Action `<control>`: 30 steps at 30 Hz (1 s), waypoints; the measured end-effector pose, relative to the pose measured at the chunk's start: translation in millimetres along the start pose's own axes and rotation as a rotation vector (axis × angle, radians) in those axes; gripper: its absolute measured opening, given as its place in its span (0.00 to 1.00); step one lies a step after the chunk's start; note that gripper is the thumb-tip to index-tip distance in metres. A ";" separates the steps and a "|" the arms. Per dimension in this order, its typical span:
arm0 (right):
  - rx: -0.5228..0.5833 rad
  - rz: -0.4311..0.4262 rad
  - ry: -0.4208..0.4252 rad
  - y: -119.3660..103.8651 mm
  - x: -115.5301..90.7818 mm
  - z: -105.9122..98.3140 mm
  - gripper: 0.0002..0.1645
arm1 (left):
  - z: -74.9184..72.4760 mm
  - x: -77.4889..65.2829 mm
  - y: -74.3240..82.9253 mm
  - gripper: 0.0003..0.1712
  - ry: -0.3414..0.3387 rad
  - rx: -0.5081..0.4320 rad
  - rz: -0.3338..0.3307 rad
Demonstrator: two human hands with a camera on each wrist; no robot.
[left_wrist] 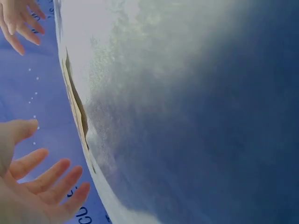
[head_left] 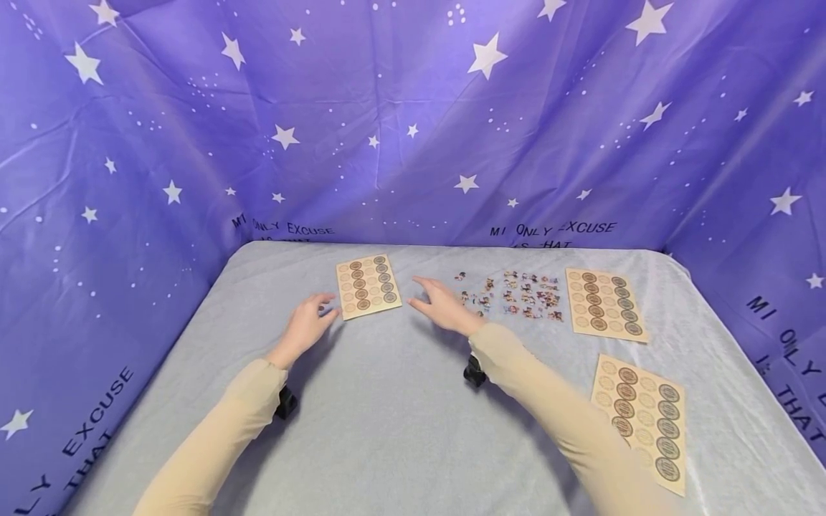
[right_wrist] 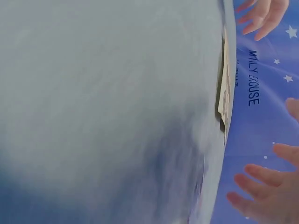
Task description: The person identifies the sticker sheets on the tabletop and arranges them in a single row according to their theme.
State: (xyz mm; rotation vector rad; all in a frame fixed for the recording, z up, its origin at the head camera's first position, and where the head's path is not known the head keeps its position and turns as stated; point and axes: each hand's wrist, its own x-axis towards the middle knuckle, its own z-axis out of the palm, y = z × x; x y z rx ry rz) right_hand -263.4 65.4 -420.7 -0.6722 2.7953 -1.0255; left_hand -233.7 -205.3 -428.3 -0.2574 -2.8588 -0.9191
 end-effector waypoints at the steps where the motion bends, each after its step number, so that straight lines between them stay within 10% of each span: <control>1: 0.029 0.011 0.006 -0.9 2.4 1.8 0.34 | 0.4 1.5 -0.3 0.22 -0.002 -0.018 -0.017; 19: 0.409 0.170 0.139 -8.5 34.4 32.6 0.26 | 14.6 22.3 -13.7 0.20 0.060 -0.419 -0.300; 24: 0.439 0.112 0.219 22.7 55.5 59.4 0.25 | 19.2 27.5 -13.1 0.21 0.077 -0.510 -0.404; 30: 0.490 0.156 0.217 27.5 64.0 74.1 0.25 | 61.5 54.1 -85.0 0.13 0.099 -0.746 -0.332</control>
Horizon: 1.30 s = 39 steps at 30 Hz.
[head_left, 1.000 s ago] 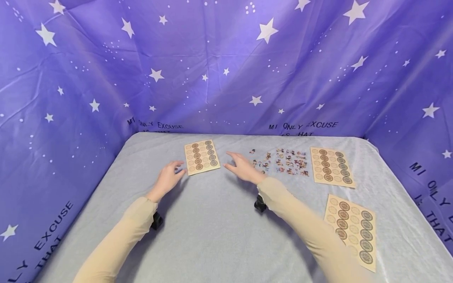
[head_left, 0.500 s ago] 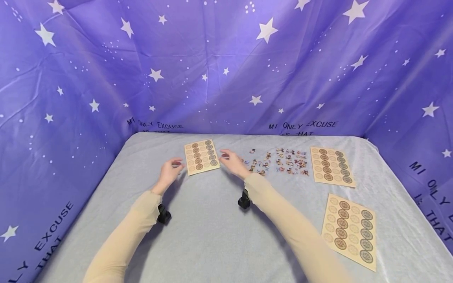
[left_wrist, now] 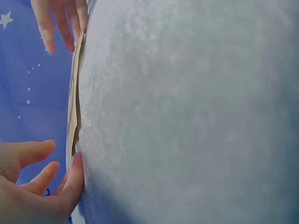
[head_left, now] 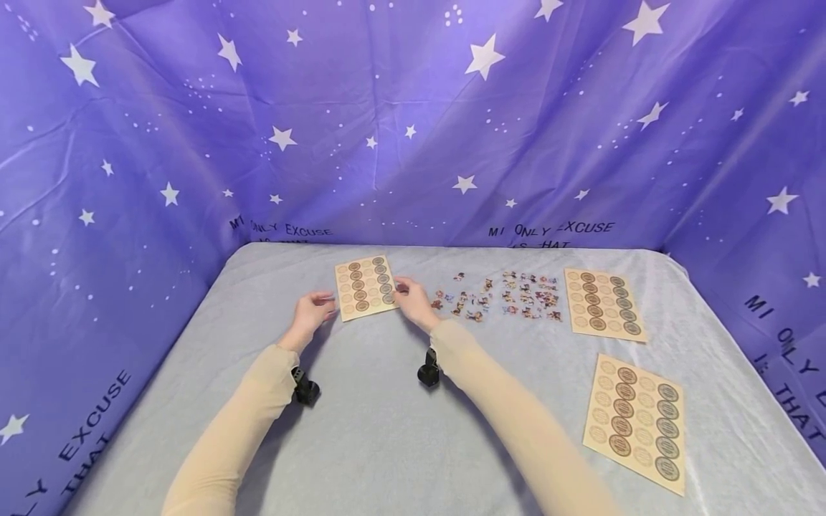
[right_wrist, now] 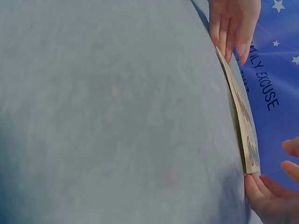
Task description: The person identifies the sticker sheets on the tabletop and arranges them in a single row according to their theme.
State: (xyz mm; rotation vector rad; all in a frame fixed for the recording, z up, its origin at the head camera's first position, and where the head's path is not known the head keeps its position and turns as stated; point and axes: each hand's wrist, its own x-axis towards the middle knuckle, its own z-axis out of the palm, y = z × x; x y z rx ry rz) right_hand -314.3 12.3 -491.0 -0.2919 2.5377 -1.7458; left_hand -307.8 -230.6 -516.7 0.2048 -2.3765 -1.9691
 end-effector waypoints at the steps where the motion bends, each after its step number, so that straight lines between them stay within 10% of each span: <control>1: -0.007 0.045 -0.006 -12.9 -6.9 -1.2 0.25 | -2.5 13.4 -18.0 0.12 -0.016 -0.043 0.012; 4: -0.008 0.103 0.006 -39.4 -23.5 -4.7 0.24 | -6.2 52.7 -63.2 0.16 -0.027 -0.054 -0.050; 11: 0.038 -0.063 0.122 67.7 37.9 28.8 0.21 | -7.0 109.0 -129.1 0.25 -0.028 -0.070 -0.047; 14: 0.045 0.001 0.122 53.4 29.9 27.9 0.21 | -2.4 117.6 -139.3 0.26 0.008 0.052 -0.053; 18: 0.058 -0.009 0.184 88.8 50.3 41.4 0.20 | 10.1 75.4 -82.2 0.24 0.061 0.200 -0.113; 21: 0.079 -0.027 0.192 123.6 70.0 50.9 0.19 | 12.4 57.2 -60.0 0.20 0.055 0.131 -0.106; 26: 0.165 0.051 0.179 95.8 49.7 46.8 0.22 | 6.0 65.9 -72.3 0.20 0.005 -0.036 -0.125; 30: 0.281 0.104 0.141 88.8 41.8 48.0 0.29 | 11.8 13.8 -6.9 0.21 0.040 -0.035 -0.184; 33: 0.316 0.192 0.107 40.0 10.6 34.7 0.32 | 16.7 -31.4 49.5 0.24 0.070 0.029 -0.249; 39: 0.389 0.331 0.051 -62.5 -58.1 10.4 0.30 | 6.2 -61.2 78.0 0.25 0.054 0.019 -0.240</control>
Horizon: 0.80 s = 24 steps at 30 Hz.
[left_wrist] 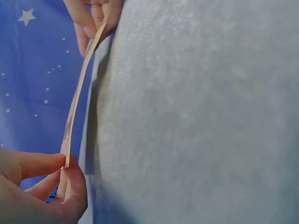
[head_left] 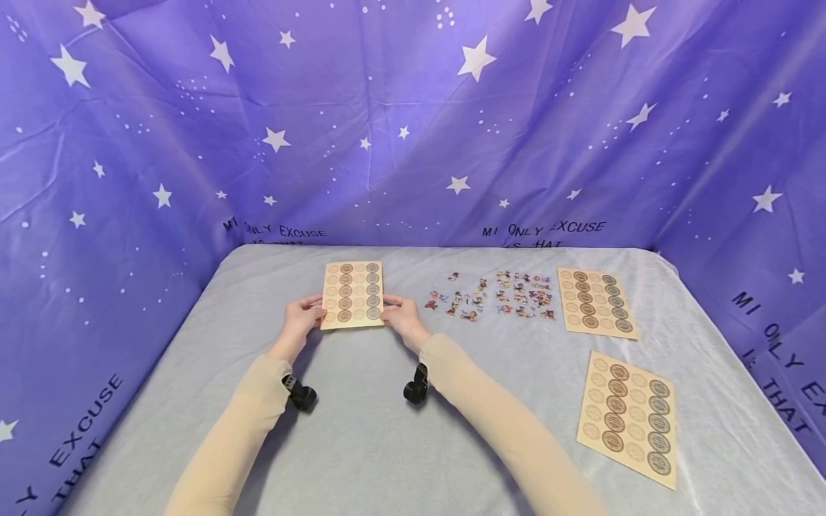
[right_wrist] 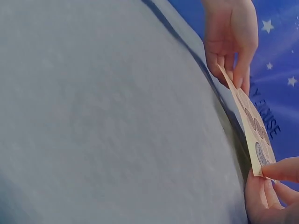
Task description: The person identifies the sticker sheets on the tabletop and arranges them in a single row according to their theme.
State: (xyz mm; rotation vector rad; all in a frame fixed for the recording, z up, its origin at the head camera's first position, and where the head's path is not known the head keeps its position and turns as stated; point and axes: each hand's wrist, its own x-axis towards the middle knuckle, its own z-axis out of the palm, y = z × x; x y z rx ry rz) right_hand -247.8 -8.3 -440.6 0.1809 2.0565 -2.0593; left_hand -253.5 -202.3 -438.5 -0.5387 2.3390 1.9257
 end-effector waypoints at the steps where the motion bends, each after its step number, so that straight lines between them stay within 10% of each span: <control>1: 0.026 0.008 -0.016 -5.1 -8.5 0.9 0.30 | -3.0 -1.5 -0.3 0.25 -0.005 -0.002 0.014; 18: 0.195 0.012 -0.021 10.1 -36.0 40.4 0.31 | -50.1 -29.0 -5.2 0.26 0.023 0.073 0.079; 24: 0.201 0.003 -0.027 11.8 -48.8 52.9 0.31 | -69.7 -15.4 -34.5 0.27 0.019 0.026 0.081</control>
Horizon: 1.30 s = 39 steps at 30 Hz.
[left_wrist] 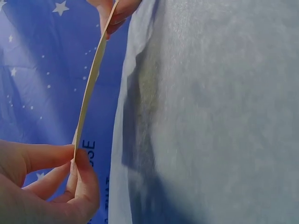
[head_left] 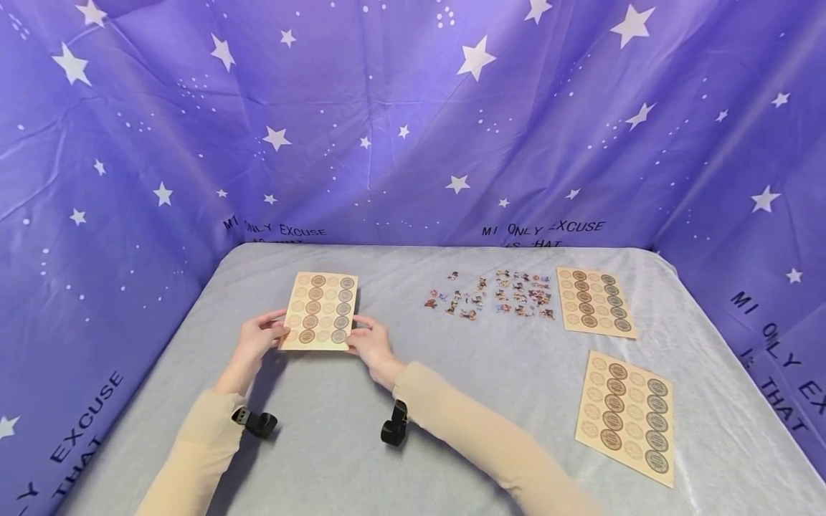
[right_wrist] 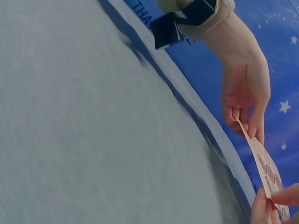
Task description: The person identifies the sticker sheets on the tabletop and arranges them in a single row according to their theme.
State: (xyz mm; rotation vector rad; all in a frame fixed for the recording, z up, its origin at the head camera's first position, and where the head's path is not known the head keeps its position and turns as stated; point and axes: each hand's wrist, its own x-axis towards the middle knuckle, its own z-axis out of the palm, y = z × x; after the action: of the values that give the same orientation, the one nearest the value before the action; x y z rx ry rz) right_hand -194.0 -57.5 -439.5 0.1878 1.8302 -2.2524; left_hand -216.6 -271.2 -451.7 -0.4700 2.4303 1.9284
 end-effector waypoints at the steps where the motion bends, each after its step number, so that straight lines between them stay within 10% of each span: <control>1: 0.002 -0.002 -0.001 0.4 -1.9 2.2 0.31 | -3.5 4.4 -7.3 0.27 0.003 -0.003 0.001; 9: 0.016 -0.006 -0.027 9.6 -15.4 21.8 0.32 | -32.2 15.6 -40.9 0.28 0.033 0.050 0.039; 39: 0.070 -0.017 -0.043 43.4 -43.0 69.5 0.33 | -92.5 -27.5 -48.5 0.22 -0.113 -0.116 0.004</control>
State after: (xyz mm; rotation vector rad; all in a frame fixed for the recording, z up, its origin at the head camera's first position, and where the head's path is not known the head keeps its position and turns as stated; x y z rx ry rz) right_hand -138.0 -129.4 -455.5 0.1352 1.7396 -2.3161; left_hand -162.3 -362.7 -470.1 -0.3473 2.2628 2.0457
